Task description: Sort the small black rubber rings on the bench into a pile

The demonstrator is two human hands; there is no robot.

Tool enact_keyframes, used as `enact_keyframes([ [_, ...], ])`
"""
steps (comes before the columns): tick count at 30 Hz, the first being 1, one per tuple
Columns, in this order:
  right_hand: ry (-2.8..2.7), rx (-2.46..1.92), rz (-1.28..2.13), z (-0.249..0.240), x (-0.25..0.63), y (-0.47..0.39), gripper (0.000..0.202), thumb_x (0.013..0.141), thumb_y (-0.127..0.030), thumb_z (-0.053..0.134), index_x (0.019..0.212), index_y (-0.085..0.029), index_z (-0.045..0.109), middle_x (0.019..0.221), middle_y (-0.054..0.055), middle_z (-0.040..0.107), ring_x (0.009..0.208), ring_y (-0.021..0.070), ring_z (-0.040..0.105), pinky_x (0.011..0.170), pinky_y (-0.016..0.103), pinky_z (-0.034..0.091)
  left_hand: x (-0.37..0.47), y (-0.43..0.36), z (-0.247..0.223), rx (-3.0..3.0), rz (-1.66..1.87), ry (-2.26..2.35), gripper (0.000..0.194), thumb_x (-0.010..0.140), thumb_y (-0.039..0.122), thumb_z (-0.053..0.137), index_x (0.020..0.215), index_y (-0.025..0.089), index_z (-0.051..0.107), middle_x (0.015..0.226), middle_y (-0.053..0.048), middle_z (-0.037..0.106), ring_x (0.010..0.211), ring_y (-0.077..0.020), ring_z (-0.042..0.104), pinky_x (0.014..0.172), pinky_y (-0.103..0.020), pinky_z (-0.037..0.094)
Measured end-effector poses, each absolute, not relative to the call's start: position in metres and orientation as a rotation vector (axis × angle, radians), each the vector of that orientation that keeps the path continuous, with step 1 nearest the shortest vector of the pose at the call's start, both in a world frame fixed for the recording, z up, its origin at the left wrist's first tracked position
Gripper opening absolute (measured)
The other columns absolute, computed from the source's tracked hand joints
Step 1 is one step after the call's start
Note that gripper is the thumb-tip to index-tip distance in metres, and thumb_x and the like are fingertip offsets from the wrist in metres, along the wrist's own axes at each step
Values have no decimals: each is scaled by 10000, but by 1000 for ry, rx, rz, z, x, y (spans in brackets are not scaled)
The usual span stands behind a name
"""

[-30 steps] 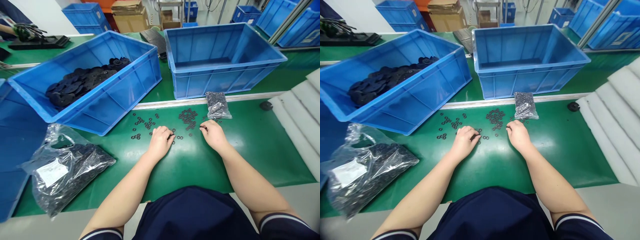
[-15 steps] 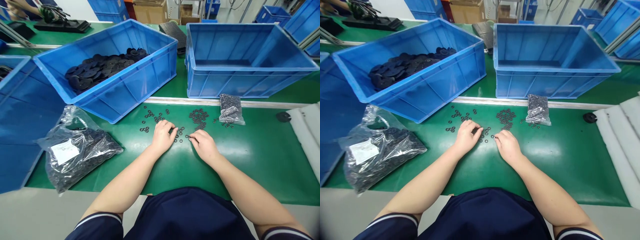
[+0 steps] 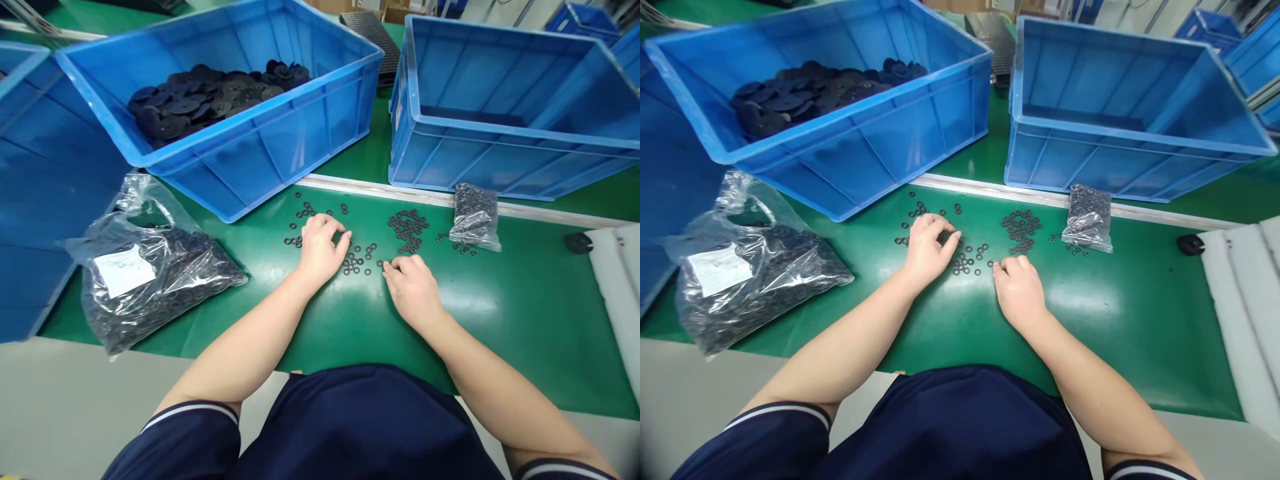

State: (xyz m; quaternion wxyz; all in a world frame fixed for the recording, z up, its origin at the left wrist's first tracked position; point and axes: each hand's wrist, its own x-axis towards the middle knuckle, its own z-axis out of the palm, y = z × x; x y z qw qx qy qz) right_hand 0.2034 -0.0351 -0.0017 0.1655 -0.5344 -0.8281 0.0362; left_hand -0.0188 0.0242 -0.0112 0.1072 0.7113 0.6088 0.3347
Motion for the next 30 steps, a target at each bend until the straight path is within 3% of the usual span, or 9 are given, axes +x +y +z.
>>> enact_keyframes([
  [3, -2318, -1551, 45, -5, 205, -31, 357, 1010, -285, 430, 896, -209, 760, 866, 105, 655, 817, 233, 503, 784, 393, 467, -20, 24, -12, 2109, 943, 1835, 170, 893, 339, 634, 992, 201, 641, 1258, -141, 577, 1244, -322, 502, 1029, -508, 400],
  [6, -2197, -1600, 55, -8, 216, -20, 334, 995, -278, 439, 952, -177, 754, 914, 126, 668, 866, 250, 534, 841, 418, 474, -19, 23, -15, 2135, 826, 1896, 387, 896, 438, 629, 1182, 178, 606, 1474, -215, 427, 1410, -383, 360, 1117, -579, 316],
  [12, -1882, -1711, 62, -9, 259, -4, 328, 961, -342, 473, 1088, -173, 723, 934, 116, 685, 914, 258, 607, 903, 425, 492, -17, 22, -18, 2157, 585, 1907, 652, 936, 557, 520, 1418, 122, 470, 1603, -265, 241, 1506, -444, 172, 1174, -675, 166],
  [16, -1805, -1878, -3, -13, 288, 7, 400, 916, -341, 502, 1177, -117, 704, 926, 135, 683, 878, 271, 614, 862, 423, 505, -17, 21, -18, 2213, 533, 1870, 684, 952, 567, 480, 1453, 101, 445, 1609, -268, 235, 1518, -436, 140, 1190, -664, 149],
  [21, -1820, -1859, 55, -18, 294, 14, 330, 911, -294, 489, 1056, -150, 749, 974, 141, 681, 916, 265, 616, 885, 412, 505, -16, 20, -17, 2264, 483, 1830, 683, 962, 557, 467, 1457, 86, 448, 1614, -275, 215, 1517, -442, 135, 1188, -672, 151],
  [25, -1836, -1826, 64, -18, 287, 14, 358, 895, -299, 530, 1158, -141, 715, 964, 136, 660, 903, 269, 607, 889, 434, 507, -15, 20, -16, 2265, 485, 1827, 672, 965, 553, 461, 1457, 96, 446, 1609, -276, 230, 1516, -440, 147, 1177, -688, 161],
  [30, -1899, -1781, 77, -16, 282, 16, 334, 919, -292, 496, 1106, -170, 744, 960, 126, 644, 923, 267, 598, 881, 415, 511, -15, 20, -20, 2267, 539, 1830, 643, 957, 545, 483, 1451, 134, 452, 1610, -251, 248, 1517, -431, 153, 1175, -692, 160],
])
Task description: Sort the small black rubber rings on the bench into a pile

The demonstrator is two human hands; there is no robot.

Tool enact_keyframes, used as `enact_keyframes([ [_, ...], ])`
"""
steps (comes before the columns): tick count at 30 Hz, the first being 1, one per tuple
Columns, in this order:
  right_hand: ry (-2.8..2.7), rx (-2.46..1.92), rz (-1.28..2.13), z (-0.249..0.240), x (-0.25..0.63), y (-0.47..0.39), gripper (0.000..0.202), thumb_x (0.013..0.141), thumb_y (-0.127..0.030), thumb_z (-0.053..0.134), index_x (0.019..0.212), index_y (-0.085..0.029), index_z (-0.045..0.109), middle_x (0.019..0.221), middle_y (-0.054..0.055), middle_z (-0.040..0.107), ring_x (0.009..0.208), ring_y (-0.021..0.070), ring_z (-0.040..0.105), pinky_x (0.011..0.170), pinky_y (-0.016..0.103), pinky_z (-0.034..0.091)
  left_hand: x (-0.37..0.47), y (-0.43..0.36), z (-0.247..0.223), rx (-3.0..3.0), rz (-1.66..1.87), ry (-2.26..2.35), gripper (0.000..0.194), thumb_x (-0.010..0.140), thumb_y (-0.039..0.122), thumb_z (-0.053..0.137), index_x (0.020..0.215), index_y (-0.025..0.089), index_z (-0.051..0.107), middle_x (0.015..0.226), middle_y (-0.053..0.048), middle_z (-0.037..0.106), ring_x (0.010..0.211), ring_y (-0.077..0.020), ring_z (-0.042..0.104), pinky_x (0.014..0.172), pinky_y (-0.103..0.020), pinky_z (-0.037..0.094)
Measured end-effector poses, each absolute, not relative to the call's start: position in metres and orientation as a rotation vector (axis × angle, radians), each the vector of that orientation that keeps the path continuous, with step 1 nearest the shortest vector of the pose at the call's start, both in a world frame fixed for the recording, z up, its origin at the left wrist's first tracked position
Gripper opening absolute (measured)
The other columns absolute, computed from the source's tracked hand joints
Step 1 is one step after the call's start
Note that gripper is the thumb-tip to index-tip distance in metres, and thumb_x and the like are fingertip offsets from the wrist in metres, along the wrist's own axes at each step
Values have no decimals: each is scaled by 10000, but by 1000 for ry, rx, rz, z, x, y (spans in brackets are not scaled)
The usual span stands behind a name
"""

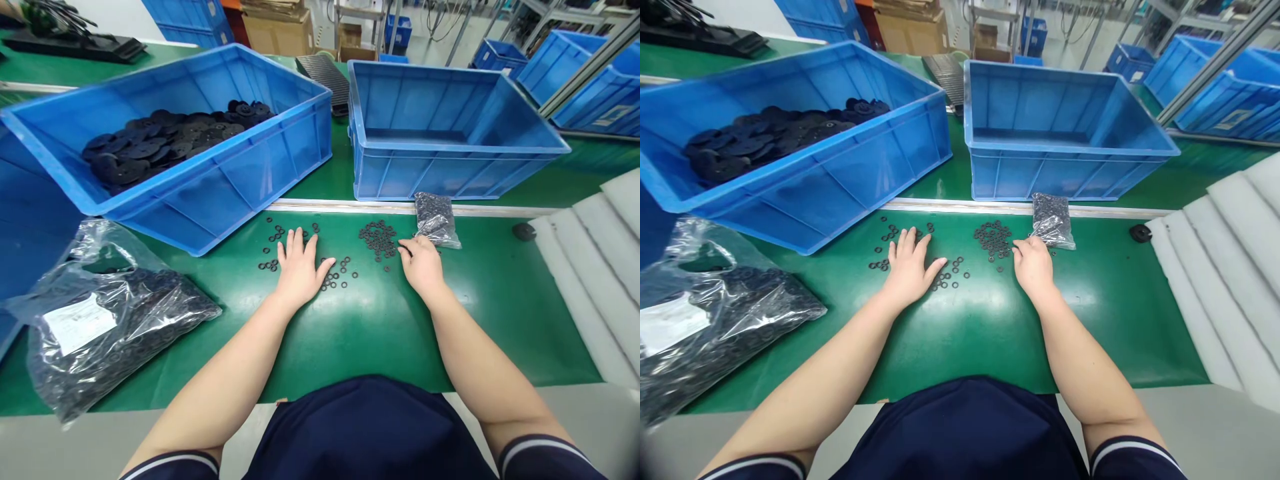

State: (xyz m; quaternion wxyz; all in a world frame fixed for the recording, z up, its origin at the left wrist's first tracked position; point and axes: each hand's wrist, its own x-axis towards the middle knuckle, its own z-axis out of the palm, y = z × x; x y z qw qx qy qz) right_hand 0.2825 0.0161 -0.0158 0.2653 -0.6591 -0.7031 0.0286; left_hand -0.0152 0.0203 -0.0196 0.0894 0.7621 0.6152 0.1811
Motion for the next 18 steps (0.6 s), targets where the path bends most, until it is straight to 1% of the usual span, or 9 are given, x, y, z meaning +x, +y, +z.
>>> enact_keyframes([
  [3, -1906, -1779, 79, -15, 280, 16, 372, 918, -297, 510, 1205, -166, 707, 971, 125, 633, 919, 266, 592, 879, 415, 510, -15, 20, -20, 2271, 555, 1815, 629, 957, 536, 490, 1445, 141, 458, 1604, -243, 268, 1517, -422, 164, 1183, -676, 169],
  [4, -1913, -1772, 84, -15, 279, 16, 372, 920, -301, 513, 1208, -167, 705, 971, 124, 629, 918, 264, 590, 878, 414, 509, -15, 20, -20, 2278, 560, 1802, 626, 957, 533, 492, 1444, 141, 458, 1602, -241, 275, 1517, -416, 172, 1187, -666, 174],
  [7, -1941, -1723, 112, -16, 275, 15, 336, 934, -306, 508, 1141, -163, 730, 973, 122, 630, 928, 259, 590, 893, 406, 504, -14, 20, -18, 2307, 562, 1754, 616, 961, 512, 501, 1439, 126, 462, 1595, -244, 288, 1514, -406, 196, 1199, -634, 194],
  [9, -1941, -1707, 113, -16, 273, 14, 346, 939, -302, 506, 1173, -159, 718, 971, 119, 634, 926, 255, 594, 899, 404, 503, -13, 19, -17, 2321, 558, 1724, 615, 963, 498, 508, 1436, 108, 467, 1592, -250, 290, 1513, -405, 199, 1204, -615, 207],
  [12, -1951, -1699, 96, -18, 270, 15, 373, 943, -291, 494, 1215, -150, 706, 946, 113, 632, 891, 249, 595, 865, 392, 511, -13, 19, -16, 2330, 553, 1695, 616, 964, 486, 515, 1436, 93, 467, 1591, -255, 290, 1514, -403, 197, 1207, -602, 220],
  [15, -1952, -1695, 95, -19, 271, 16, 353, 942, -287, 486, 1135, -133, 739, 922, 114, 638, 876, 247, 598, 848, 379, 513, -14, 19, -16, 2330, 543, 1700, 616, 964, 480, 520, 1435, 86, 468, 1591, -263, 285, 1513, -406, 198, 1206, -609, 218],
  [18, -1916, -1704, 90, -19, 273, 15, 330, 928, -281, 496, 1077, -123, 744, 934, 125, 657, 898, 254, 606, 874, 388, 511, -14, 19, -16, 2325, 532, 1710, 620, 962, 485, 522, 1437, 90, 465, 1596, -261, 275, 1516, -402, 192, 1205, -613, 217],
])
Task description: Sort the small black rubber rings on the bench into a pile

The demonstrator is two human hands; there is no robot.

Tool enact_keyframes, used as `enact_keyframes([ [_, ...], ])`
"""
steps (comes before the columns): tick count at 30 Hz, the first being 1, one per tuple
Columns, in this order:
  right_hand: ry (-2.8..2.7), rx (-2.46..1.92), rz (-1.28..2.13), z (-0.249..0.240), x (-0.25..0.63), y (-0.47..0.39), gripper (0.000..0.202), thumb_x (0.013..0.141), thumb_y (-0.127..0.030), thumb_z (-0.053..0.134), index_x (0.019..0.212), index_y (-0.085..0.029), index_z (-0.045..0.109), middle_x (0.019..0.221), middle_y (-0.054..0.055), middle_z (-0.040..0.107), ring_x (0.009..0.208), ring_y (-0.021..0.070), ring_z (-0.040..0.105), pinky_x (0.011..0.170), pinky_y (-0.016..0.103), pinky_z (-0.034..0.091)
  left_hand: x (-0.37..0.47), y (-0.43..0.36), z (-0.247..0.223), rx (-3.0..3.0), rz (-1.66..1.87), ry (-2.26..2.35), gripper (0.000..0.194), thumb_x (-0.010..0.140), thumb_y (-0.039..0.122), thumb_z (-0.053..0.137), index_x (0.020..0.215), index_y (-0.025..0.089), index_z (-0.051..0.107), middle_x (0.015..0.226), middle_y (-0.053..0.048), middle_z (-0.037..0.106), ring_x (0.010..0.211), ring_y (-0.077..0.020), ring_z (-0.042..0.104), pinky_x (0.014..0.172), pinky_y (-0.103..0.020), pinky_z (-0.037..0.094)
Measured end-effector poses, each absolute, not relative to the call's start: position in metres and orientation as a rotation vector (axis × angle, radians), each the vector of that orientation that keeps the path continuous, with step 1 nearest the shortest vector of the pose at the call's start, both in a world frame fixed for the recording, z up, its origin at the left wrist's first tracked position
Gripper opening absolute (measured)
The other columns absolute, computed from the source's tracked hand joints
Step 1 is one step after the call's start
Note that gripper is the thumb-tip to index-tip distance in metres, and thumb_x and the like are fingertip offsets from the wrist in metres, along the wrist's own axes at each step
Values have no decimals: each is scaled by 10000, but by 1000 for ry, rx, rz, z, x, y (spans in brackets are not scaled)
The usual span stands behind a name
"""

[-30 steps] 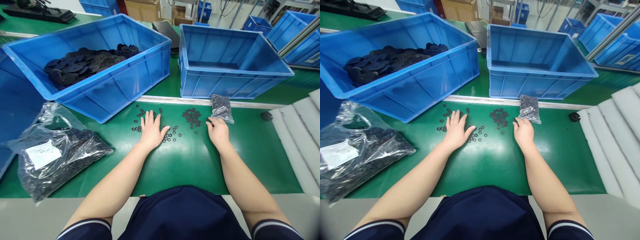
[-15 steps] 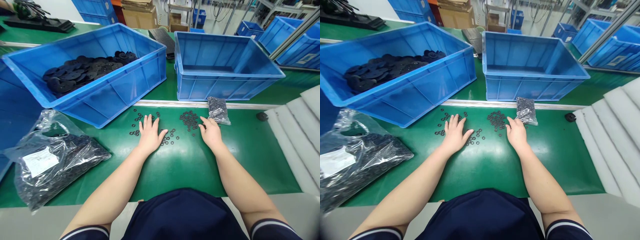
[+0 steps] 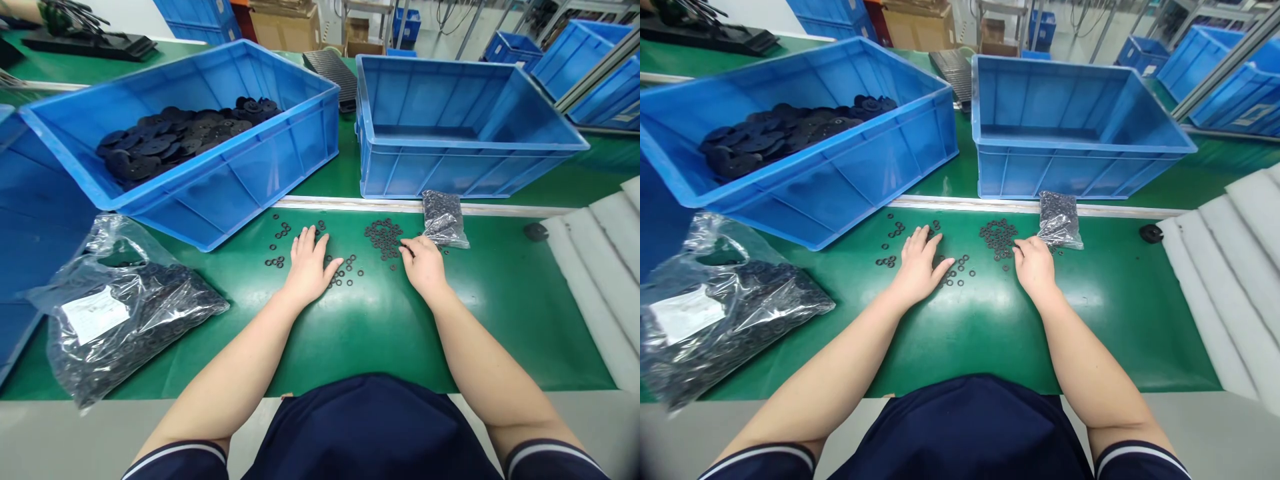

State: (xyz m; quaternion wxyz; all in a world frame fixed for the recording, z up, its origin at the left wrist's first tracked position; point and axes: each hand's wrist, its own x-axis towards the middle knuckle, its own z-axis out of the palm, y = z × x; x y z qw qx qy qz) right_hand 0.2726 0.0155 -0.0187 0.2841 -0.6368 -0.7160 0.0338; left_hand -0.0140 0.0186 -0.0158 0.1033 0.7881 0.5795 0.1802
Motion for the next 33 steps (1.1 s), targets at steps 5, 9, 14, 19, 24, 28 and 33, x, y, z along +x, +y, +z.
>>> enact_keyframes([
  [5, -1891, -1731, 118, -18, 278, 11, 252, 898, -273, 516, 986, -154, 721, 936, 127, 668, 878, 257, 612, 869, 401, 507, -14, 18, -14, 2324, 493, 1714, 631, 970, 507, 488, 1446, 94, 455, 1606, -245, 260, 1523, -387, 173, 1214, -602, 202],
  [9, -1876, -1785, 158, -13, 285, 8, 165, 851, -262, 547, 880, -177, 685, 873, 107, 670, 814, 250, 612, 801, 391, 506, -14, 18, -14, 2321, 504, 1720, 612, 964, 504, 498, 1426, 103, 481, 1598, -234, 290, 1518, -386, 194, 1212, -603, 207],
  [14, -1868, -1752, 222, -1, 284, -2, 144, 845, -249, 533, 853, -190, 664, 790, 68, 663, 715, 211, 604, 747, 358, 500, -13, 17, -15, 2353, 518, 1649, 602, 964, 487, 507, 1426, 102, 483, 1591, -226, 308, 1523, -369, 191, 1216, -585, 220],
  [19, -2004, -1529, 372, 5, 252, -22, 133, 903, -241, 540, 872, -212, 667, 796, 37, 668, 730, 183, 621, 734, 313, 503, -13, 18, -11, 2321, 504, 1694, 609, 971, 499, 492, 1437, 107, 482, 1612, -219, 271, 1525, -364, 188, 1220, -574, 206],
  [24, -2196, -1425, 416, -3, 225, -33, 204, 964, -227, 493, 919, -205, 690, 895, 77, 678, 859, 205, 642, 809, 336, 522, -17, 23, -8, 2236, 457, 1862, 668, 975, 512, 464, 1499, 102, 404, 1642, -222, 181, 1538, -374, 117, 1218, -608, 146],
  [28, -2206, -1436, 365, -8, 226, -33, 213, 974, -256, 505, 990, -197, 709, 941, 97, 675, 899, 225, 641, 845, 365, 535, -19, 23, -7, 2203, 384, 1872, 761, 968, 586, 435, 1539, 93, 335, 1650, -239, 119, 1541, -386, 71, 1213, -619, 117],
  [33, -2239, -1437, 343, -9, 227, -31, 215, 978, -256, 505, 982, -201, 713, 928, 92, 670, 887, 229, 641, 833, 368, 539, -18, 18, -2, 2288, 314, 1746, 957, 876, 733, 503, 1570, 115, 272, 1657, -238, 52, 1539, -405, 7, 1205, -640, 77],
])
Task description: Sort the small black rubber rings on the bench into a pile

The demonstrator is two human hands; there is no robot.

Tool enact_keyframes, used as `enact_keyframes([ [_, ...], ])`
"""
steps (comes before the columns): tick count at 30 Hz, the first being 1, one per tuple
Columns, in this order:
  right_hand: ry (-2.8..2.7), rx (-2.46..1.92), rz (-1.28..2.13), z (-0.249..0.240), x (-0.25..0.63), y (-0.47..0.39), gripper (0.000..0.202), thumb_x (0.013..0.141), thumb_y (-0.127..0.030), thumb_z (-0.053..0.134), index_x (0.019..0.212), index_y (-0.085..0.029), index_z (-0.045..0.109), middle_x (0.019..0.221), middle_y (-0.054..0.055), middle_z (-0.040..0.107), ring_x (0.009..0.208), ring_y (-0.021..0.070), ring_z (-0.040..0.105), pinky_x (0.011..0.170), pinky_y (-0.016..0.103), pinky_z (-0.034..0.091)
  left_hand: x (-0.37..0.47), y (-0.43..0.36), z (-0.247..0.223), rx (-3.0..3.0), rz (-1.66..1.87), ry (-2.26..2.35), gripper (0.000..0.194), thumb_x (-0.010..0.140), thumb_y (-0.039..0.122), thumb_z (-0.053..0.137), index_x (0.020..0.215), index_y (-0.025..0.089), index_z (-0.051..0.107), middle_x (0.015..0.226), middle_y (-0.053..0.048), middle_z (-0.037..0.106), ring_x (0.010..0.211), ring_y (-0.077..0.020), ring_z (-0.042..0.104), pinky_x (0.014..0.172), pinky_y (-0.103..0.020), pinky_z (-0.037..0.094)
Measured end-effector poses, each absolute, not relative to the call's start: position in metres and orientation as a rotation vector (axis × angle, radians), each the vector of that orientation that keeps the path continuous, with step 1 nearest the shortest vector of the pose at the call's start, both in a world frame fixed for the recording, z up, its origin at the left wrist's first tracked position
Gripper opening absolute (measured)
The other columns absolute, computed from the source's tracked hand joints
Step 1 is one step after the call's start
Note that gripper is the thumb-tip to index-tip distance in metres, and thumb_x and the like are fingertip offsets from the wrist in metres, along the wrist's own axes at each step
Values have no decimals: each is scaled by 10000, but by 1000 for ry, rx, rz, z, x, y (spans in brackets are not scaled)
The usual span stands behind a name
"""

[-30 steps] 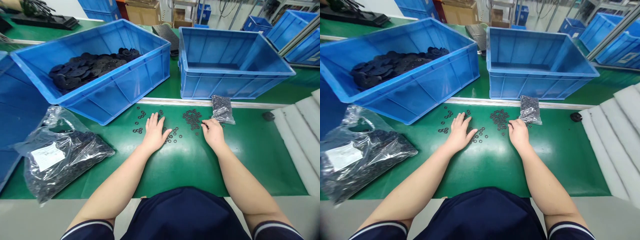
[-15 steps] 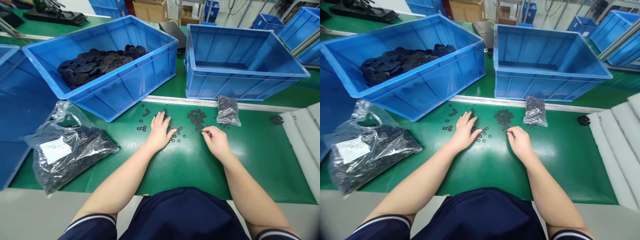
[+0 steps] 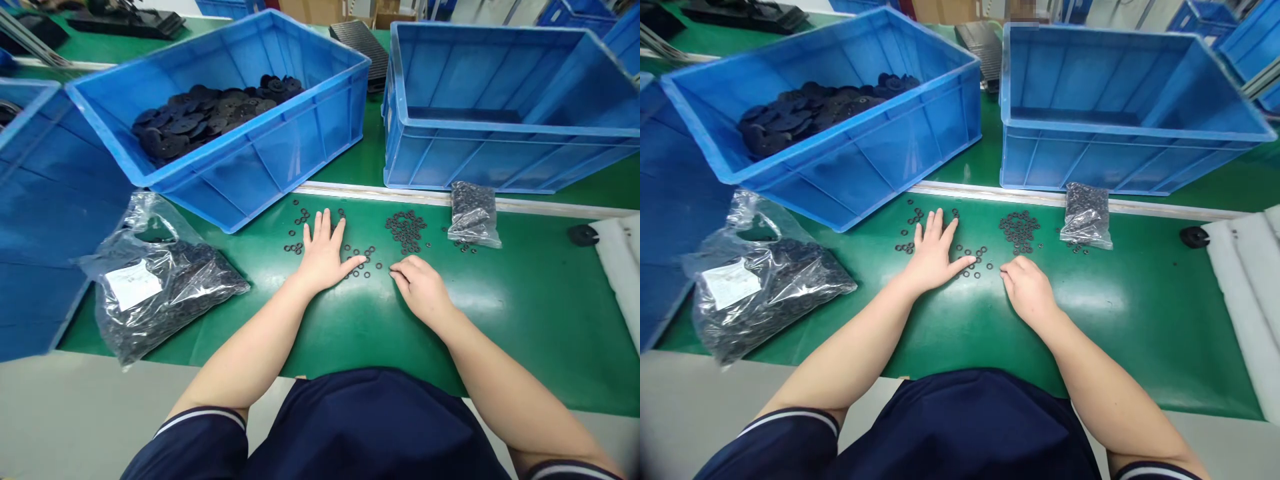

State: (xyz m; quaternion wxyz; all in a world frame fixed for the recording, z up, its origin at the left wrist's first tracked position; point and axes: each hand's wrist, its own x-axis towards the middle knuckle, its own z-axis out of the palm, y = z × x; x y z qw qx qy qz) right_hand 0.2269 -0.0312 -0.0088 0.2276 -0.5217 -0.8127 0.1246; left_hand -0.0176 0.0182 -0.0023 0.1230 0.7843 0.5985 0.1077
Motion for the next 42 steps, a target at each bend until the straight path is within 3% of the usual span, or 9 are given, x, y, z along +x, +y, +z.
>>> enact_keyframes([
  [13, -2244, -1346, 271, -13, 202, -21, 222, 985, -236, 508, 989, -195, 727, 909, 82, 665, 891, 215, 619, 838, 350, 522, -16, 18, -7, 2297, 322, 1796, 877, 933, 710, 402, 1555, 101, 297, 1653, -234, 107, 1543, -381, 62, 1216, -614, 91],
  [23, -2451, -1482, -94, -5, 190, -41, 284, 975, -192, 482, 1119, -190, 726, 893, 123, 644, 839, 241, 505, 726, 381, 429, -16, 19, -8, 2306, 344, 1784, 857, 937, 688, 422, 1547, 95, 317, 1648, -244, 121, 1538, -391, 85, 1211, -627, 103],
  [28, -2183, -1659, 3, -9, 213, -23, 288, 990, -263, 469, 993, -198, 750, 879, 118, 641, 836, 247, 503, 766, 400, 425, -17, 19, -9, 2316, 355, 1787, 839, 942, 669, 428, 1540, 88, 334, 1643, -251, 134, 1536, -399, 93, 1207, -635, 107],
  [33, -1905, -1707, -30, -8, 259, -8, 303, 967, -318, 486, 1087, -169, 721, 949, 126, 665, 911, 269, 569, 887, 432, 467, -17, 20, -10, 2313, 333, 1783, 844, 944, 671, 419, 1543, 82, 334, 1641, -261, 127, 1533, -406, 95, 1206, -637, 115],
  [39, -1809, -1803, 99, -15, 289, 6, 228, 894, -306, 539, 924, -169, 718, 859, 105, 646, 825, 253, 590, 816, 409, 489, -16, 20, -10, 2322, 331, 1784, 846, 946, 665, 428, 1544, 75, 328, 1638, -269, 122, 1534, -410, 82, 1206, -641, 108],
  [42, -1815, -1780, 127, -16, 288, 10, 225, 876, -310, 559, 957, -176, 720, 851, 92, 646, 815, 246, 585, 795, 398, 492, -14, 17, -8, 2331, 322, 1771, 828, 960, 646, 412, 1549, 71, 315, 1640, -273, 101, 1534, -412, 63, 1202, -651, 85],
])
